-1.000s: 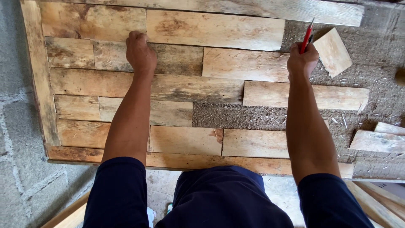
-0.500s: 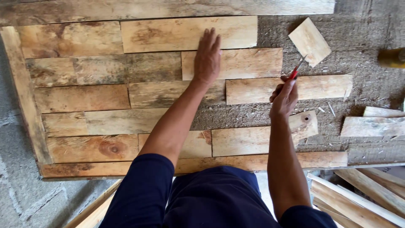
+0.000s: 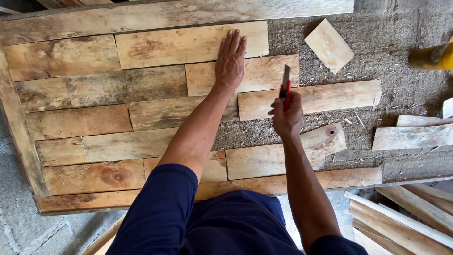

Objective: Fitting and trimming thin wooden boards to create a decorative panel.

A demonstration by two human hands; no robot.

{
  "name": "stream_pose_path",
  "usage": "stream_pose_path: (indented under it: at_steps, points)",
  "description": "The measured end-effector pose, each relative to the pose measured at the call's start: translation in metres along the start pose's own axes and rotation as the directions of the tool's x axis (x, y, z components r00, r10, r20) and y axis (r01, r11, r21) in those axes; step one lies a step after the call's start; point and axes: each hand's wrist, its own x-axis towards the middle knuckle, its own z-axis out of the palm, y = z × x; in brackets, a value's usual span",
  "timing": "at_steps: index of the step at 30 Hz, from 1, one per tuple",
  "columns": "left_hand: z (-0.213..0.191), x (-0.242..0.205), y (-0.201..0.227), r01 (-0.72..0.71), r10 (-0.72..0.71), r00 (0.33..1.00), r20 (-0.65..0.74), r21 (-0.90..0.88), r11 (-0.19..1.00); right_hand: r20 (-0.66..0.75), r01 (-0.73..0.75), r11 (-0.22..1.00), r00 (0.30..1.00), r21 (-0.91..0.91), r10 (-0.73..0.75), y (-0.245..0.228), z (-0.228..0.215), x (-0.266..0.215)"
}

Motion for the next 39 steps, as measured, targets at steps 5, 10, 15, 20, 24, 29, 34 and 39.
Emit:
stream_pose_path:
  at_steps: [5,10,15,20,24,29,34,39]
  points:
    - [0.004,-0.002,-0.002,-0.002,-0.003,0.997,-0.077,-0.06,0.998,0.115,0.315,0.917,0.948,-0.244,-0.295,-0.016,0.027,0.038]
    - [-0.02,0.003,0.006,0.022,-0.038,0.995,-0.093,-0.172,0.985,0.179,0.352,0.805,0.936,-0.477,-0.304,-0.034,0.063,0.087]
    - [-0.026,0.012,0.008,0.11,-0.116,0.993,-0.013,-0.237,0.965,0.208,0.345,0.621,0.936,-0.704,-0.284,-0.03,0.092,0.121]
    - [-0.014,0.018,0.004,0.11,-0.123,0.992,-0.035,-0.257,0.96,0.216,0.253,0.593,0.967,-0.764,-0.133,-0.035,0.102,0.124]
    - [0.002,0.022,0.002,0.102,-0.105,0.994,-0.007,-0.188,0.977,0.213,0.249,0.561,0.968,-0.79,-0.129,-0.021,0.105,0.13]
    - [-0.003,0.024,0.002,0.109,-0.103,0.994,0.046,-0.165,0.98,0.199,0.24,0.546,0.971,-0.803,-0.134,-0.014,0.107,0.135]
    - [-0.013,0.024,0.005,0.141,-0.124,0.987,0.104,-0.166,0.976,0.196,0.235,0.493,0.972,-0.838,-0.129,-0.021,0.11,0.136]
    - [-0.01,0.025,0.007,0.159,-0.142,0.984,0.11,-0.165,0.973,0.189,0.243,0.485,0.969,-0.84,-0.158,-0.014,0.113,0.144]
